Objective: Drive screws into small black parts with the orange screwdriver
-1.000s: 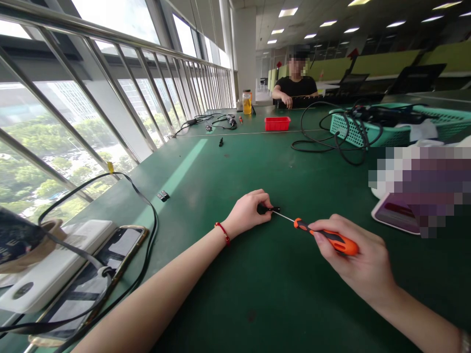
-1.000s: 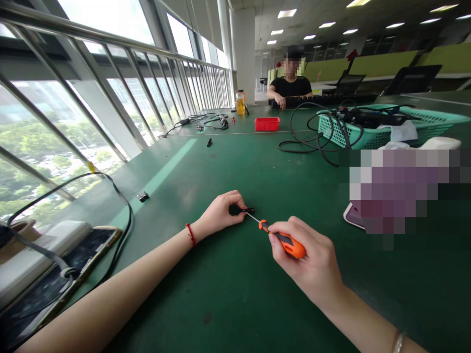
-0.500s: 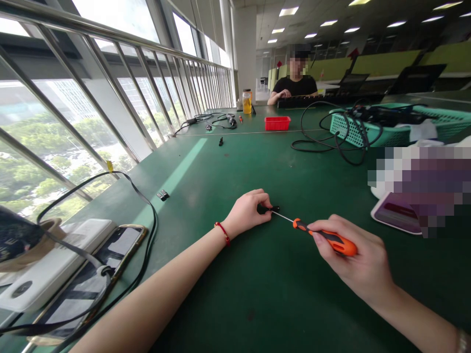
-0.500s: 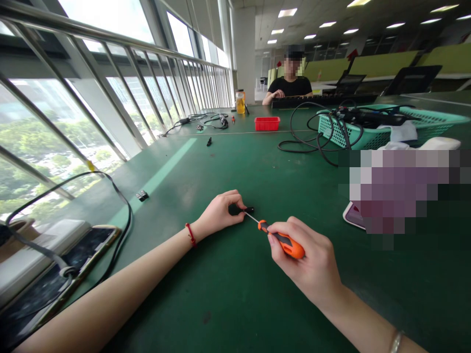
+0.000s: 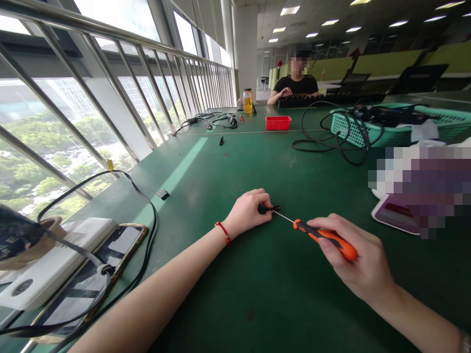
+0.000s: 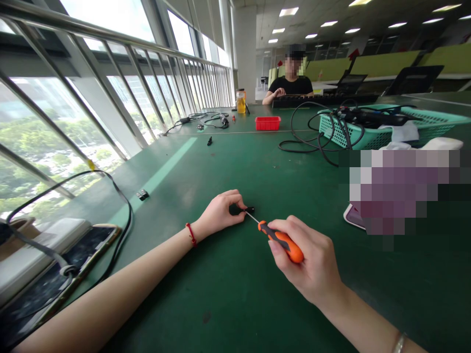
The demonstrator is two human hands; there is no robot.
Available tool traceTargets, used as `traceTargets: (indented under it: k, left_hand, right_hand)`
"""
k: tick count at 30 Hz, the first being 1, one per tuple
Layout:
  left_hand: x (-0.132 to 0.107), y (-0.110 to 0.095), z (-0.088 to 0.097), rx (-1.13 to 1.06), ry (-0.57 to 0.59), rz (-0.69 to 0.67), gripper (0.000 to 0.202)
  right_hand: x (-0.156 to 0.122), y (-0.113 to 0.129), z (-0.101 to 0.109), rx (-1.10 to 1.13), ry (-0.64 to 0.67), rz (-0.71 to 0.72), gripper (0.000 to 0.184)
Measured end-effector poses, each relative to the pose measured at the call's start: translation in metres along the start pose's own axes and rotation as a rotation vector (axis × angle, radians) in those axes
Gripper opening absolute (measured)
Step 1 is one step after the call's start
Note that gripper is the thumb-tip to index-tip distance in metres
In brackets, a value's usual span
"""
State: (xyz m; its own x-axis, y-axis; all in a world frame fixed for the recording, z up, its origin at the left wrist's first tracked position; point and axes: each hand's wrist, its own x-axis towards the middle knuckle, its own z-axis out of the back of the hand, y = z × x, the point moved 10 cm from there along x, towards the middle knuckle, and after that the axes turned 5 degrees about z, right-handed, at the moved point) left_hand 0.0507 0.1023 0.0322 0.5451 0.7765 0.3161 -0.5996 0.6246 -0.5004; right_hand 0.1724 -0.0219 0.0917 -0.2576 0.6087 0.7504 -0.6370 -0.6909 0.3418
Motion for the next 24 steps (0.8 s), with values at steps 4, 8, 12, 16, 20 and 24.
traceTargets:
  k: [4,8,12,16,20,24]
  left_hand:
    - [0.0,-0.001,-0.001,0.017,0.011,0.005,0.003]
    - [0.0,-0.002,-0.001,0.018,0.008,-0.005,0.002]
    - [0.0,-0.001,-0.001,0.027,0.004,-0.011,0.002]
    - [0.0,-0.001,-0.001,0.025,0.004,0.002,0.002]
    - [0.0,-0.001,0.0,0.02,0.002,0.011,0.002]
    - [0.0,-0.002,0.0,0.019,0.002,0.005,0.001]
  right_hand:
    - [-0.004,-0.005,-0.003,-0.023,0.026,-0.024,0.015]
    - [-0.01,-0.011,0.004,-0.008,-0.095,-0.053,0.029]
    - [-0.01,-0.007,0.008,-0.045,-0.147,-0.013,0.029]
    - [-0.004,0.0,-0.001,-0.086,-0.015,0.038,0.003]
    - [-0.005,-0.003,0.004,-0.061,-0.057,0.001,0.012]
    - [-0.008,-0.001,0.011,-0.056,-0.177,0.04,0.03]
